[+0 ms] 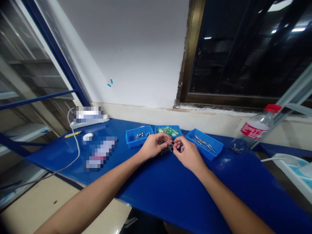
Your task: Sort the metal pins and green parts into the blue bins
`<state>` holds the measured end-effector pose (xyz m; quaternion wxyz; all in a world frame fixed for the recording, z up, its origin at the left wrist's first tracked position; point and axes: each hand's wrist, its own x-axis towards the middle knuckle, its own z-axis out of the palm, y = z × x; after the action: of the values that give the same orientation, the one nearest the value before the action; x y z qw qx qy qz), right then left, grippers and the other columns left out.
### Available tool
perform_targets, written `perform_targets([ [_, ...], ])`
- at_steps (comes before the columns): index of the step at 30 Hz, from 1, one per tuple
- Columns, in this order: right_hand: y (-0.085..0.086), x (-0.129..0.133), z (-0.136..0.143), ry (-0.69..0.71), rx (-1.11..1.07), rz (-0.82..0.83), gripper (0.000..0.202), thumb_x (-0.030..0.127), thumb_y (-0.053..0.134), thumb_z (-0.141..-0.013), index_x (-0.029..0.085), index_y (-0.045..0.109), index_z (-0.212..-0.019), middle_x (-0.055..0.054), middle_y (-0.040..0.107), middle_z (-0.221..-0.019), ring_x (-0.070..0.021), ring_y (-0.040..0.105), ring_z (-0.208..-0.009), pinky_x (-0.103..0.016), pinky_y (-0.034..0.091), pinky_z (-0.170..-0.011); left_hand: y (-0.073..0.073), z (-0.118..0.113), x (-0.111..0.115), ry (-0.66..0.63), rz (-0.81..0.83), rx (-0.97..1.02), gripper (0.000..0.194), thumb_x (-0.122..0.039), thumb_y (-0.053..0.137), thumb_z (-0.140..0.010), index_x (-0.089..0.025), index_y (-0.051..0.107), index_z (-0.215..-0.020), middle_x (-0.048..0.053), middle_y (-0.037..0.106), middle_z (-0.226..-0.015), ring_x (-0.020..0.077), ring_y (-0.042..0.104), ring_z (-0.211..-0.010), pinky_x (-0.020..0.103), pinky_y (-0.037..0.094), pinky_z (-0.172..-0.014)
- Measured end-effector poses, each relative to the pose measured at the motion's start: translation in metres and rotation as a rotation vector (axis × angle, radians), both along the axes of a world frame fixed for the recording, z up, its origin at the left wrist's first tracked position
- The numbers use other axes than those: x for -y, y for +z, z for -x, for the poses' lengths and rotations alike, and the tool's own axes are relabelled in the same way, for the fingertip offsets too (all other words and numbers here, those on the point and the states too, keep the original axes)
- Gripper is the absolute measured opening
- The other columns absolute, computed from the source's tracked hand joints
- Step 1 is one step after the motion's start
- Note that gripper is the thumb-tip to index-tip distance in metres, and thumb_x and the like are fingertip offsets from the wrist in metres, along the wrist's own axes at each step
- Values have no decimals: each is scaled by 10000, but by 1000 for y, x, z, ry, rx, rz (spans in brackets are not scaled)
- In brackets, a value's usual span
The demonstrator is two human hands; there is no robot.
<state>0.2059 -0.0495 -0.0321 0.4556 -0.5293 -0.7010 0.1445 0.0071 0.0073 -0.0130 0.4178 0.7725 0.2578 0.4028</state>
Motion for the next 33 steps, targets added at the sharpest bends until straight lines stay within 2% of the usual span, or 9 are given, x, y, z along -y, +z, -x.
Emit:
perform_targets([
  [4, 2, 2, 2, 20, -15, -16, 285, 213, 603, -856, 222, 627, -1140, -9, 666, -835, -150, 601, -645, -279, 513, -607, 5, 1, 6, 21, 13, -22, 319, -279, 712, -931, -130, 691, -1213, 108, 801, -1006, 199, 782, -893, 303, 611, -846],
  [7, 4, 4, 1, -24, -38, -40, 188, 261, 614, -894, 222, 660, -1073, -32, 690, -869, -159, 628, -663, -287, 523, -613, 7, 3, 9, 18, 93, -89, 482, -471, 670, -970, -145, 663, -1325, 86, 805, -902, 200, 776, -762, 295, 607, -749],
  [9, 4, 5, 1, -45, -42, -46, 131, 301, 631, -914, 225, 680, -1009, -45, 715, -896, -166, 648, -666, -301, 532, -622, 8, 3, 10, -21, 139, -110, 510, -518, 644, -978, -144, 679, -1322, 92, 811, -917, 218, 786, -791, 306, 612, -759],
  [13, 3, 5, 1, 4, -16, -56, 103, 292, 644, -909, 233, 720, -949, -59, 733, -941, -192, 678, -739, -320, 548, -647, 4, 2, 8, -75, 106, -110, 359, -429, 691, -953, -143, 762, -1159, 109, 816, -1053, 259, 789, -987, 335, 619, -874],
  [15, 1, 4, 2, 23, -11, -41, 123, 310, 672, -899, 231, 734, -972, -67, 739, -957, -200, 683, -753, -322, 551, -637, 1, 2, 5, -63, 97, -74, 310, -312, 699, -940, -135, 747, -1191, 118, 811, -1094, 254, 787, -1021, 344, 618, -912],
  [19, -2, 2, 2, 14, -56, 30, 215, 402, 670, -936, 228, 753, -1031, -76, 759, -986, -194, 687, -719, -331, 567, -647, -4, 3, 0, 2, 22, -73, 605, -144, 680, -903, -176, 553, -1493, 103, 810, -1102, 221, 787, -1011, 353, 612, -943],
  [23, -4, 1, 2, 2, -146, 87, 258, 457, 674, -945, 228, 755, -1030, -79, 775, -982, -214, 709, -762, -332, 570, -661, -3, 5, 0, -17, -59, -155, 734, -151, 717, -878, -201, 465, -1566, 74, 817, -1029, 198, 788, -911, 331, 614, -904],
  [28, -6, -1, -1, -18, -129, 128, 259, 474, 661, -949, 228, 745, -951, -62, 769, -900, -197, 681, -675, -326, 538, -623, 0, 3, 4, -37, -82, -163, 633, -114, 682, -876, -170, 541, -1491, 55, 805, -976, 158, 762, -795, 267, 605, -807],
  [33, -8, -4, -4, 32, -267, 128, 269, 493, 680, -939, 227, 712, -951, -70, 760, -909, -227, 715, -817, -330, 566, -702, 4, 5, 0, 12, -81, -163, 530, -135, 702, -874, -157, 616, -1397, 55, 808, -982, 167, 763, -847, 261, 586, -806],
])
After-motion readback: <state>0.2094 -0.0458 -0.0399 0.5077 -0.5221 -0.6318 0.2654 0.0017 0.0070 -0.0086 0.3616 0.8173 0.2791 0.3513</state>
